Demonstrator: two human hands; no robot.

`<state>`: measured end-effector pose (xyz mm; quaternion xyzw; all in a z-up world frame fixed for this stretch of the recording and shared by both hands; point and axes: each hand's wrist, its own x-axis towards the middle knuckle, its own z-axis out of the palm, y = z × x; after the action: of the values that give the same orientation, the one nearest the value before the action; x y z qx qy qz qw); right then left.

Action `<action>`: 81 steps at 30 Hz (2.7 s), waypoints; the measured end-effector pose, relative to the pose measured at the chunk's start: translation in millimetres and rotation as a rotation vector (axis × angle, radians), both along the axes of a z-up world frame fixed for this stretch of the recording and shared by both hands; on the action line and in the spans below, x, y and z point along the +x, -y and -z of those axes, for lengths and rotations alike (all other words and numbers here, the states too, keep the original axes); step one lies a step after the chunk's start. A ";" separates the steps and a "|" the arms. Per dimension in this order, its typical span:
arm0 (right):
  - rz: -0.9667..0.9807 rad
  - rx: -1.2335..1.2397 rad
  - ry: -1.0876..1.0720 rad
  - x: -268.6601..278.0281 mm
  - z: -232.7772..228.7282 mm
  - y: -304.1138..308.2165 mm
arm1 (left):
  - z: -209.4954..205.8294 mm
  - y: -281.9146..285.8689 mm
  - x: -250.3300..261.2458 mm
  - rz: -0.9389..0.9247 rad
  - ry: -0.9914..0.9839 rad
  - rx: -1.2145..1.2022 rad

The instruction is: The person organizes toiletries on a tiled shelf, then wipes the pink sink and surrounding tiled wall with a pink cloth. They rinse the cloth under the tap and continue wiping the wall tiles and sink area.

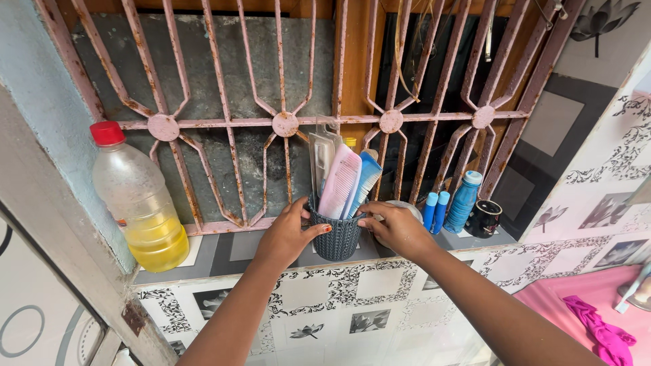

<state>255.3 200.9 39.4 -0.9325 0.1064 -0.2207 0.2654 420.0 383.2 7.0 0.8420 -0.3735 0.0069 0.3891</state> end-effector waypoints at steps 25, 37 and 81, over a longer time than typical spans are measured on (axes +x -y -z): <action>-0.033 0.067 0.162 -87.9 -15.2 6.7 | -55.9 36.2 -113.9 0.127 0.912 -0.553; 0.521 0.141 -0.146 -297.7 93.8 162.6 | -20.9 176.1 -241.0 0.673 0.864 -0.573; -0.350 -0.372 -0.349 -422.6 338.5 259.6 | 163.1 428.2 -290.7 0.845 0.352 0.147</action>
<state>-167.2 -58.8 -299.1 -0.9931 -0.0541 -0.0238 0.1017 129.3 -45.0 -156.2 0.6275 -0.7436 -0.0360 0.2280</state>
